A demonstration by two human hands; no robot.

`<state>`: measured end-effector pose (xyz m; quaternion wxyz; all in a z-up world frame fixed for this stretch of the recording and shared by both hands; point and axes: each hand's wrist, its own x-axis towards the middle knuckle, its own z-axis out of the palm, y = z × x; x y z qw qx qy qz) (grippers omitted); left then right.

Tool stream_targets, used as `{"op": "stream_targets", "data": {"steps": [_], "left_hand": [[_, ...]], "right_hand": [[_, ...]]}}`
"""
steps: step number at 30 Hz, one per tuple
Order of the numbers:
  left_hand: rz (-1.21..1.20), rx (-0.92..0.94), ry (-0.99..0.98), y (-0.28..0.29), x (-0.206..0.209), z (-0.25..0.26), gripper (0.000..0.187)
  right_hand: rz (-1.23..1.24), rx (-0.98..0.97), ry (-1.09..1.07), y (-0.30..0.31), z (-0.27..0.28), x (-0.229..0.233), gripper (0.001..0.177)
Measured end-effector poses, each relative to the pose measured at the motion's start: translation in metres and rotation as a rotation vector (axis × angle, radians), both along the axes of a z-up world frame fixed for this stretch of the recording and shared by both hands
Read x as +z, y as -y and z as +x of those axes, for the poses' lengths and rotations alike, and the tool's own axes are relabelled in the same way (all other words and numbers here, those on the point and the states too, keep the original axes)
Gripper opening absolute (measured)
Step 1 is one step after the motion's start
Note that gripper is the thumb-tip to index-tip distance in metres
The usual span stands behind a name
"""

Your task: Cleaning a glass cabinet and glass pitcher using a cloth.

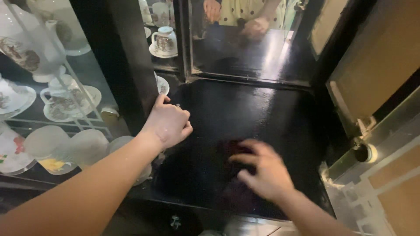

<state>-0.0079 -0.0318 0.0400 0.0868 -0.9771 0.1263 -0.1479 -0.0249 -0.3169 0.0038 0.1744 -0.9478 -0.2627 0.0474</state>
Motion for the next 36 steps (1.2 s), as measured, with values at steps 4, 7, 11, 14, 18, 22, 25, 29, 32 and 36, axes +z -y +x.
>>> {"op": "stream_targets", "data": {"steps": [4,7,11,14,18,22,25,29,32,36], "left_hand": [[0.046,0.038,-0.097,-0.002,0.003,-0.011,0.029],[0.084,0.072,-0.161,0.002,0.006,-0.015,0.029],[0.068,0.118,-0.179,-0.001,0.004,-0.005,0.029],[0.026,0.166,-0.24,0.001,0.006,0.006,0.029],[-0.038,0.201,-0.321,-0.003,0.002,0.013,0.03],[-0.162,0.159,-0.287,-0.012,-0.012,0.025,0.03],[-0.196,0.104,-0.246,-0.018,-0.019,0.03,0.032],[-0.188,0.083,-0.223,-0.026,-0.033,0.035,0.033],[-0.185,0.074,-0.197,-0.03,-0.045,0.033,0.031],[-0.173,0.078,-0.179,-0.031,-0.038,0.034,0.029]], "right_hand": [[-0.099,-0.554,0.154,0.003,0.043,-0.027,0.044],[-0.126,-0.518,0.086,-0.01,0.069,-0.033,0.052],[-0.222,-0.291,0.124,-0.052,0.095,-0.025,0.055],[-0.217,0.007,0.166,-0.082,0.124,-0.026,0.056],[-0.146,0.379,0.167,-0.13,0.155,-0.03,0.063],[-0.226,0.517,0.169,-0.177,0.189,-0.033,0.062],[-0.226,0.594,0.297,-0.209,0.227,-0.048,0.058],[-0.24,0.57,0.25,-0.233,0.259,-0.041,0.056],[-0.252,0.223,0.243,-0.24,0.274,-0.044,0.049],[-0.273,0.086,0.281,-0.245,0.298,-0.056,0.048]]}}
